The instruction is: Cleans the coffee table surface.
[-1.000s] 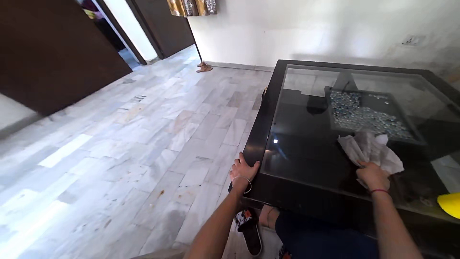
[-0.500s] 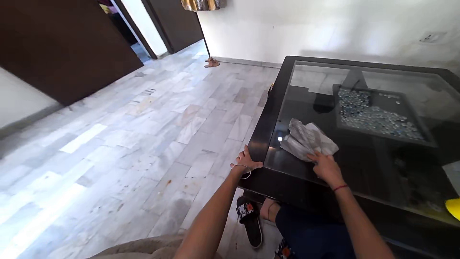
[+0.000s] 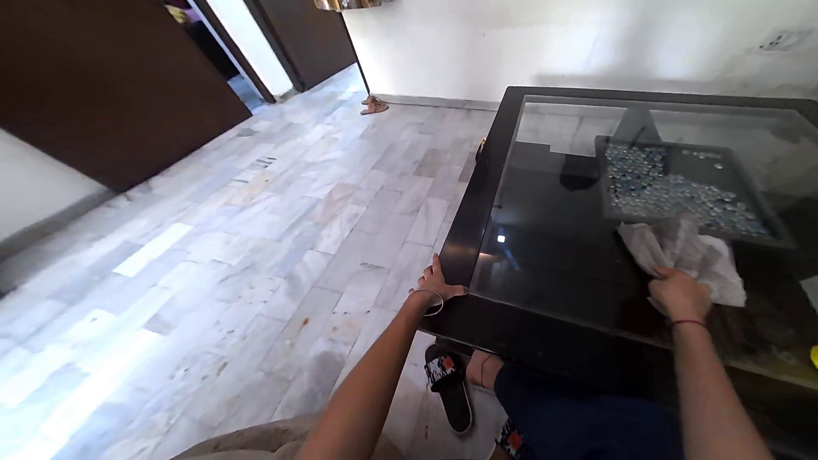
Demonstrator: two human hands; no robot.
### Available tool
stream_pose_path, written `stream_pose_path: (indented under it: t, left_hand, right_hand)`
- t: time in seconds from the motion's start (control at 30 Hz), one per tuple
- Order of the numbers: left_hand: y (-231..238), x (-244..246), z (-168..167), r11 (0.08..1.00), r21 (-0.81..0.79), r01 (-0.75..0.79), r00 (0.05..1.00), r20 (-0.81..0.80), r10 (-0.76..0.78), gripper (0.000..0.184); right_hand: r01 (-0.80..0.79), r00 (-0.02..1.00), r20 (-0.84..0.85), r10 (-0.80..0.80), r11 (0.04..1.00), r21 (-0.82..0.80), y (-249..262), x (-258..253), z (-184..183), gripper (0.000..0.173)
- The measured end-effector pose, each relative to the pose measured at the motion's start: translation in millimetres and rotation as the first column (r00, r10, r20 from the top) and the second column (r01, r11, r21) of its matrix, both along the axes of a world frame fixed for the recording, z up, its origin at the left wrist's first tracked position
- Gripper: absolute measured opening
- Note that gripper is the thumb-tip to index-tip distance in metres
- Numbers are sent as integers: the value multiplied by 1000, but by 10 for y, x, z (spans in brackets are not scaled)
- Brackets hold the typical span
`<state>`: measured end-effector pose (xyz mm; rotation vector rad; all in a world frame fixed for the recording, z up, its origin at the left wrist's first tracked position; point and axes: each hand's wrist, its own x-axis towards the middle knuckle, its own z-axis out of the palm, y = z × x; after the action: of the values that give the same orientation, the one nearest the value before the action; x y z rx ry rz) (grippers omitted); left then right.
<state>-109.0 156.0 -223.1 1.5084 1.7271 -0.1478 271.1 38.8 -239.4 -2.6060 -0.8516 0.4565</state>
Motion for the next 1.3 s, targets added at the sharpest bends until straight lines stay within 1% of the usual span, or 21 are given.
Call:
stream_pose_path:
  t: [0.07, 0.17, 0.23, 0.3, 0.33, 0.37, 0.4, 0.43, 0.47, 0.57, 0.63, 0.73, 0.8, 0.87, 0.93, 1.0, 1.07, 1.17, 1.23, 1.3]
  left_hand:
    - [-12, 0, -4, 1000, 12, 2, 1000, 19, -2, 114]
    - [-29, -7, -29, 999, 39, 18, 1000, 10, -19, 118]
    - [-44, 12, -44, 998, 53, 27, 1000, -17, -26, 119]
    - [-57, 36, -76, 996, 80, 30, 999, -34, -27, 121]
    - [-66, 40, -93, 995, 93, 36, 999, -44, -32, 121]
    - [-75, 45, -105, 993, 108, 45, 998, -55, -39, 121]
    - [-84, 47, -123, 991, 125, 52, 997, -58, -45, 120]
    - [-94, 44, -151, 988, 144, 59, 997, -65, -50, 119]
    - [-101, 43, -170, 985, 157, 66, 996, -75, -54, 118]
    - [-101, 50, -178, 984, 163, 68, 994, -91, -54, 116]
    - [-97, 66, -155, 987, 153, 52, 996, -81, -40, 117]
    - [-85, 58, -163, 987, 153, 39, 998, -61, -30, 119]
    - [-90, 47, -209, 985, 166, 42, 998, -63, -32, 119]
    - [-125, 57, -272, 973, 223, 54, 995, -94, -34, 113]
    - [-164, 114, -307, 962, 264, 67, 985, -171, -21, 102]
    - [-178, 170, -310, 957, 281, 72, 975, -224, -7, 97]
    - [-199, 189, -315, 957, 282, 70, 972, -233, -2, 95]
    - [-199, 174, -321, 958, 281, 60, 975, -223, 4, 94]
    - [-194, 171, -319, 957, 282, 61, 974, -228, 5, 93]
    - [-192, 173, -317, 959, 278, 63, 972, -234, 4, 92]
  right_hand:
    - [-98, 994, -51, 97, 995, -13, 121, -240, 85, 39]
    - [-338, 938, -88, 335, 941, -26, 264, -677, 138, 45]
    - [-505, 862, -86, 499, 860, -71, 318, -1028, 162, 47]
    - [-649, 760, -63, 646, 754, -103, 346, -1321, 152, 49]
    - [-698, 715, -51, 698, 708, -108, 351, -1418, 136, 51]
    - [-722, 690, -45, 723, 682, -114, 352, -1474, 139, 52]
    - [-724, 687, -39, 726, 679, -122, 348, -1483, 157, 51]
    - [-704, 708, -33, 706, 700, -122, 336, -1447, 183, 49]
    - [-660, 749, -25, 662, 742, -118, 322, -1372, 212, 45]
    - [-425, 903, 15, 429, 899, -103, 246, -944, 263, 33]
    - [-255, 966, 22, 257, 964, -75, 139, -572, 230, 30]
    - [-56, 998, 34, 58, 997, -59, -46, -131, 121, 32]
    - [7, 1000, 22, -5, 999, -50, -118, -20, 93, 33]
    - [-18, 1000, -2, 18, 999, -33, -120, -58, 103, 35]
    - [-104, 994, -33, 103, 994, -32, -47, -183, 122, 38]
    - [-214, 976, -56, 212, 976, -34, 59, -372, 146, 40]
    - [-349, 937, -44, 347, 936, -38, 152, -582, 130, 41]
    - [-534, 845, -23, 533, 844, -45, 295, -930, 109, 44]
    - [-613, 790, -21, 613, 786, -79, 375, -1134, 110, 45]
    - [-653, 755, -7, 655, 752, -92, 417, -1248, 112, 46]
